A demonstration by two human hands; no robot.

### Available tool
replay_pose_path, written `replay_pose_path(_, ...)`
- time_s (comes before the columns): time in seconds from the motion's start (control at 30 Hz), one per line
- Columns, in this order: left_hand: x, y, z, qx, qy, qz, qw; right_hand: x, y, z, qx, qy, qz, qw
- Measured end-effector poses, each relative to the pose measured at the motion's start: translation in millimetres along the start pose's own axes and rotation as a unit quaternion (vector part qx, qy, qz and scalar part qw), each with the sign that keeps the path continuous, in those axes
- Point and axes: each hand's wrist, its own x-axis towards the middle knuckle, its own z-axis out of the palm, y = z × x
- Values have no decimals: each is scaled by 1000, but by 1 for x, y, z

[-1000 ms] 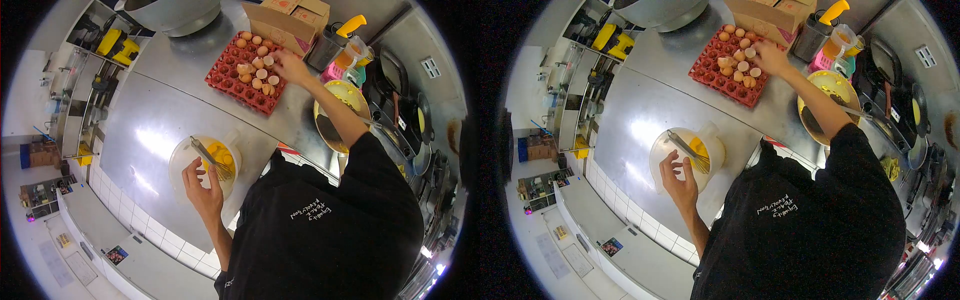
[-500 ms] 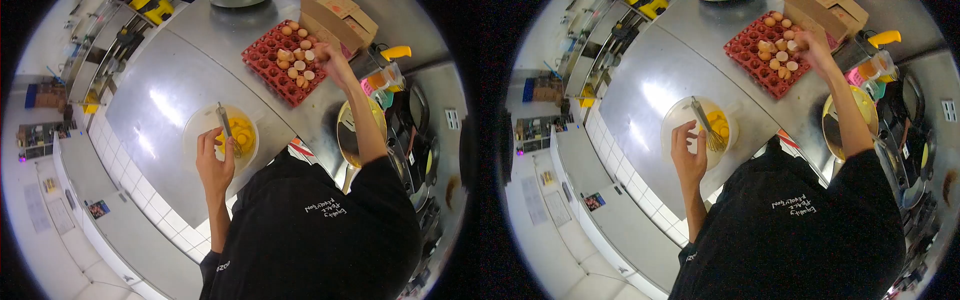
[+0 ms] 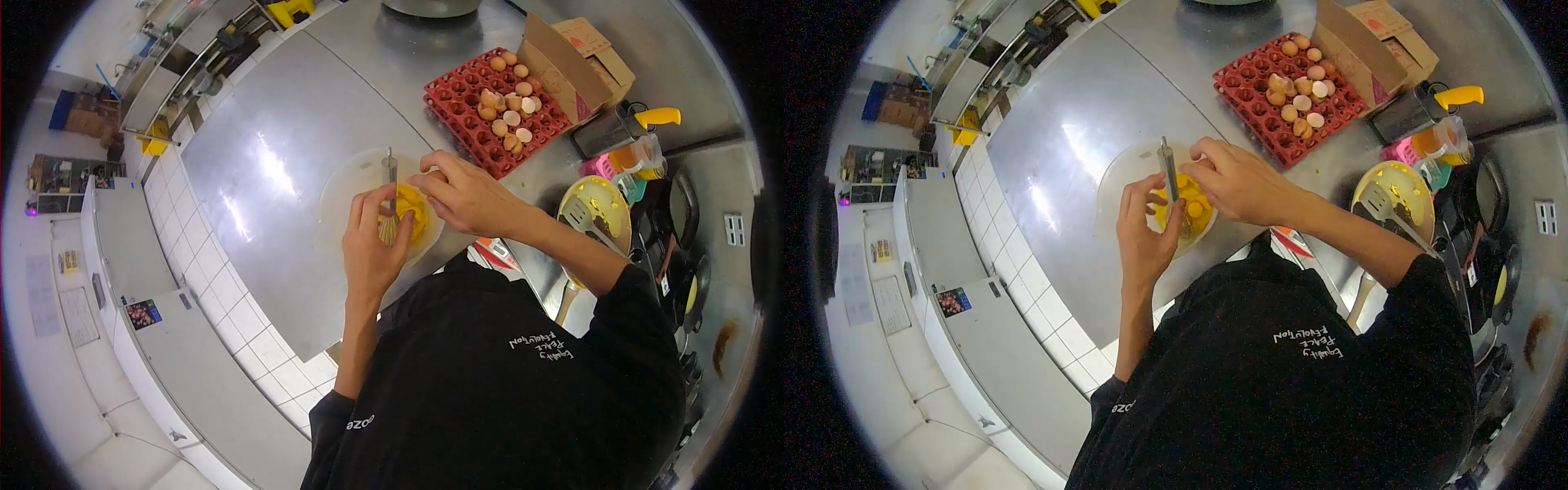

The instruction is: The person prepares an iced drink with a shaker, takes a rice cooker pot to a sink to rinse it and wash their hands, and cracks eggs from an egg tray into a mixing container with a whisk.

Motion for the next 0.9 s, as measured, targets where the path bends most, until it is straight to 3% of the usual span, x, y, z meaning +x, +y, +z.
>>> replay_pose_path(0.03,2,4,-1,-42,15,16,999,4,-8,0,2,-2,-6,1000)
replay_pose_path(0.1,7,1,-4,-83,38,31,995,15,-23,0,231,-3,75,970)
replay_pose_path(0.17,6,-9,-8,-84,41,102,990,27,-21,0,264,-48,113,957)
replay_pose_path(0.23,3,-14,-14,-89,32,92,991,38,-13,2,295,-88,152,939)
replay_pose_path(0.3,1,-16,-21,-93,21,81,992,44,-7,5,421,-149,157,881)
replay_pose_path(0.33,1,-14,-25,-92,13,80,992,47,-8,1,421,-151,155,881)
replay_pose_path(0.4,1,-15,-29,-91,8,78,993,54,-11,-12,278,-167,73,943)
replay_pose_path(0.53,-3,-20,-32,-89,-7,51,995,56,-12,-10,258,-171,50,950)
replay_pose_path(0.63,-4,-19,-35,-39,-5,28,999,54,-12,-6,142,-156,4,977)
replay_pose_path(0.7,-6,-20,-36,-2,-3,10,1000,52,-7,1,-101,-103,-114,983)
replay_pose_path(0.8,-7,-20,-36,20,31,6,999,50,-7,-3,-95,-62,-129,985)
replay_pose_path(0.83,-6,-17,-36,-57,40,-31,997,48,-7,-3,-95,-61,-130,985)
replay_pose_path(0.9,-3,-11,-34,-134,51,-66,988,43,-10,-2,174,-44,28,983)
